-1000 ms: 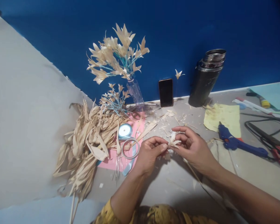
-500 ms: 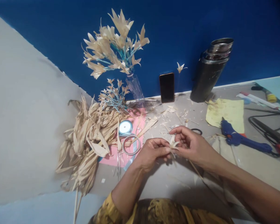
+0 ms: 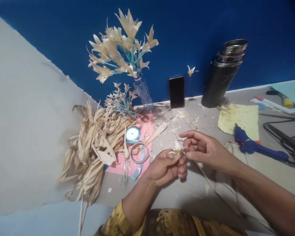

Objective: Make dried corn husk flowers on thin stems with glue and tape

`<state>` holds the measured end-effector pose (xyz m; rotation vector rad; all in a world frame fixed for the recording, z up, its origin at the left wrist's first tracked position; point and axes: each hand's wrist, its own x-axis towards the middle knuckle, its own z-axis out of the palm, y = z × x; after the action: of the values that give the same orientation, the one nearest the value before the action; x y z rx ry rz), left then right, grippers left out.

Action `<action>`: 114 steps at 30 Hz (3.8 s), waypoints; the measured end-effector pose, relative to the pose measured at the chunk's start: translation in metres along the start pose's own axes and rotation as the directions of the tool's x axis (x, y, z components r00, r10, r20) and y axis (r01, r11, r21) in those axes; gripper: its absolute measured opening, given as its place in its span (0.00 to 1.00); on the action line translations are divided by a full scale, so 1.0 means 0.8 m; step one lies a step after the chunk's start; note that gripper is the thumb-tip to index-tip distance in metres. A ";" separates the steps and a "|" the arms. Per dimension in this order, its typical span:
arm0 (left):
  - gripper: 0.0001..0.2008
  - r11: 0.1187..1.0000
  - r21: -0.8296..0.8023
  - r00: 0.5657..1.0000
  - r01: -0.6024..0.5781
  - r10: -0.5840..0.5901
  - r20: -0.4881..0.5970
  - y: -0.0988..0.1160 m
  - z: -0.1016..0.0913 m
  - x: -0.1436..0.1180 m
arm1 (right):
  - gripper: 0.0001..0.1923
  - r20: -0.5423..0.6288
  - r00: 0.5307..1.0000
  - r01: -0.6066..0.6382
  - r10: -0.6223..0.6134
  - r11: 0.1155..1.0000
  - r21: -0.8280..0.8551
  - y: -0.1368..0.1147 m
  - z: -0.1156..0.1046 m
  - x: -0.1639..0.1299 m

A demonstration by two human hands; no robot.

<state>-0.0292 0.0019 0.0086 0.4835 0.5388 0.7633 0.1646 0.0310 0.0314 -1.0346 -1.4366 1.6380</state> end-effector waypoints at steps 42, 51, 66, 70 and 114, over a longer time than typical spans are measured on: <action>0.16 0.874 0.315 0.777 -0.371 0.478 -0.410 -0.025 0.012 0.021 | 0.08 -0.114 0.822 0.295 -0.557 0.589 -0.752 0.025 0.032 -0.010; 0.20 0.945 -0.012 0.894 -0.327 0.305 -0.327 -0.023 0.011 0.020 | 0.09 -0.240 0.860 0.246 -0.451 0.777 -0.580 0.016 0.032 -0.007; 0.21 0.982 0.038 0.983 -0.183 0.183 -0.013 -0.021 0.005 0.015 | 0.09 -0.370 0.925 0.010 -0.086 0.979 -0.203 0.011 0.029 0.001; 0.21 0.993 0.028 0.993 -0.118 0.117 0.030 -0.023 -0.001 0.016 | 0.09 -0.367 0.922 0.029 -0.122 0.968 -0.249 0.011 0.031 0.000; 0.06 0.966 0.256 0.970 -0.043 0.102 -0.221 -0.012 0.019 0.005 | 0.20 -0.095 0.958 -0.219 0.270 0.905 0.365 0.025 0.001 0.017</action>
<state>-0.0126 -0.0044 0.0134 0.6541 0.8467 0.8327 0.1577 0.0404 0.0103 -1.1281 -0.9008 1.8720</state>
